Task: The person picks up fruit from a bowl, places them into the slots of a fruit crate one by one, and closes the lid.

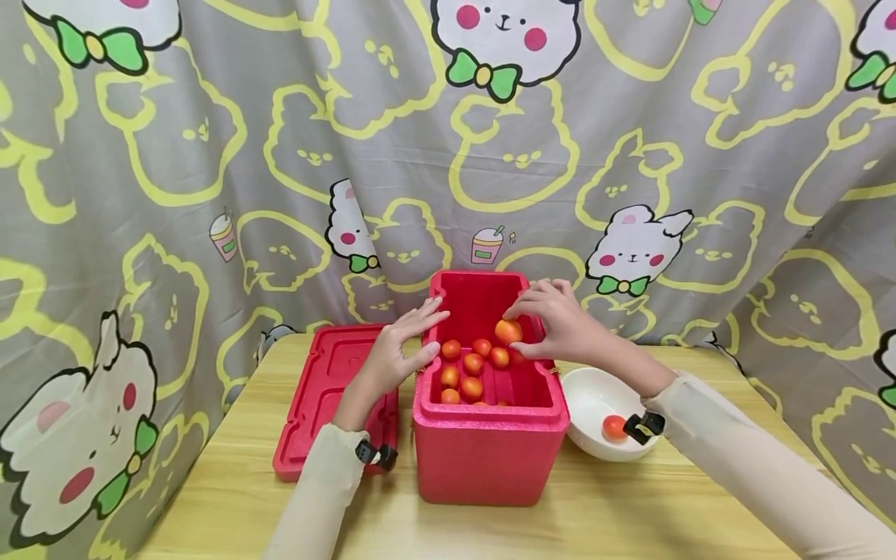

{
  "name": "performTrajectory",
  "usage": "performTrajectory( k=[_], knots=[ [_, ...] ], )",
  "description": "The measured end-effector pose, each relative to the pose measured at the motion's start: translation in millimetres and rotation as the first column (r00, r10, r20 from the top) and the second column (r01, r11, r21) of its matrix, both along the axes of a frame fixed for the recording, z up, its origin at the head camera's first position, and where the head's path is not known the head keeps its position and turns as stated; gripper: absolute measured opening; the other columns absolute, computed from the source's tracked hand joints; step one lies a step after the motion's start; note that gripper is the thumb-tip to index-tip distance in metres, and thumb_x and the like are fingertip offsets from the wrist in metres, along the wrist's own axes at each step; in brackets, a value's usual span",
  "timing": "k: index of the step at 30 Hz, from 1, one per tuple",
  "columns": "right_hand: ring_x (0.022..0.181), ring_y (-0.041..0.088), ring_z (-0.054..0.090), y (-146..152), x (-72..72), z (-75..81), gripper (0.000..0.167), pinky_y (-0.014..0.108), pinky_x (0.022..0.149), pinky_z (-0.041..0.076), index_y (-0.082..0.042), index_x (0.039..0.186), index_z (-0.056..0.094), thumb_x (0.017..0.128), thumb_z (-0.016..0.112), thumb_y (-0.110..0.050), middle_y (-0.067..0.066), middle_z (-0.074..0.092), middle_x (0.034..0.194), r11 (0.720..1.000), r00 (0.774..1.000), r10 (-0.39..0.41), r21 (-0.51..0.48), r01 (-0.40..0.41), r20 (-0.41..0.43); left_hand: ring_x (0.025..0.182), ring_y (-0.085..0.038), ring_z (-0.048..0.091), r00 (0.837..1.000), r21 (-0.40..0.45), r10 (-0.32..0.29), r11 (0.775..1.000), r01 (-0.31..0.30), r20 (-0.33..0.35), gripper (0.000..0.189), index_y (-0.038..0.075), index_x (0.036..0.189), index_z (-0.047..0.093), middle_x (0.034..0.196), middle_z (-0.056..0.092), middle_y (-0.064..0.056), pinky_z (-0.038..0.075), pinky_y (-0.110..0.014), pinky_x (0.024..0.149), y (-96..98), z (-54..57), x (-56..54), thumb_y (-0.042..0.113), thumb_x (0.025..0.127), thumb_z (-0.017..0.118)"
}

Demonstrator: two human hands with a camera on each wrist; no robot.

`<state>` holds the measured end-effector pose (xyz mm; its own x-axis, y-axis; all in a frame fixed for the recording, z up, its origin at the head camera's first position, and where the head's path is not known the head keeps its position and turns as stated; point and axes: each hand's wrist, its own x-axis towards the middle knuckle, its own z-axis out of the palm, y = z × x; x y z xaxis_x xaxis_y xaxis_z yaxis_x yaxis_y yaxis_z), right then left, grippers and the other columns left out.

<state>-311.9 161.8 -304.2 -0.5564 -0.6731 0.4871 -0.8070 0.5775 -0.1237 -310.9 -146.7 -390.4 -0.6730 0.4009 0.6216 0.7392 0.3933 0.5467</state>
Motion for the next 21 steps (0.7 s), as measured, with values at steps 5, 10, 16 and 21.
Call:
performTrajectory(
  k=[5, 10, 16, 21],
  knots=[
    [0.109, 0.025, 0.056, -0.1, -0.7, -1.7, 0.048, 0.053, 0.097, 0.032, -0.010, 0.109, 0.078, 0.067, 0.093, -0.027, 0.009, 0.074, 0.112, 1.000, 1.000, -0.011, 0.008, 0.011, -0.013, 0.153, -0.020, 0.035, 1.000, -0.001, -0.001, 1.000, 0.001, -0.006, 0.058, 0.022, 0.148, 0.056, 0.161, 0.044, 0.002, 0.030, -0.057, 0.123, 0.1, -0.5, 0.1, 0.045, 0.095, 0.061],
    [0.108, 0.024, 0.055, -0.3, 0.4, -1.9, 0.048, 0.052, 0.095, 0.032, -0.010, 0.110, 0.078, 0.067, 0.093, -0.027, 0.009, 0.073, 0.112, 1.000, 1.000, -0.016, 0.006, 0.016, -0.020, 0.153, -0.020, 0.036, 1.000, -0.001, -0.001, 1.000, 0.001, -0.006, 0.057, 0.021, 0.148, 0.056, 0.161, 0.044, 0.001, 0.029, -0.057, 0.124, -0.4, -0.4, 0.7, 0.043, 0.095, 0.062],
    [0.108, 0.024, 0.055, -0.1, 1.0, -2.4, 0.050, 0.052, 0.095, 0.033, -0.009, 0.111, 0.078, 0.066, 0.093, -0.024, 0.010, 0.073, 0.112, 1.000, 1.000, -0.017, -0.005, 0.017, -0.022, 0.153, -0.021, 0.035, 1.000, -0.003, 0.000, 1.000, 0.000, -0.001, 0.057, 0.021, 0.148, 0.056, 0.161, 0.044, 0.001, 0.029, -0.056, 0.124, -0.3, 0.1, 1.0, 0.041, 0.094, 0.063],
    [0.109, 0.024, 0.055, 0.4, 1.2, -2.6, 0.049, 0.053, 0.096, 0.032, -0.009, 0.111, 0.078, 0.068, 0.092, -0.025, 0.009, 0.073, 0.113, 1.000, 0.999, -0.020, -0.008, 0.020, -0.026, 0.153, -0.020, 0.035, 1.000, -0.008, 0.005, 1.000, -0.005, 0.003, 0.057, 0.022, 0.148, 0.056, 0.162, 0.043, 0.002, 0.030, -0.057, 0.123, 0.3, 0.3, 1.0, 0.042, 0.095, 0.062]
  ],
)
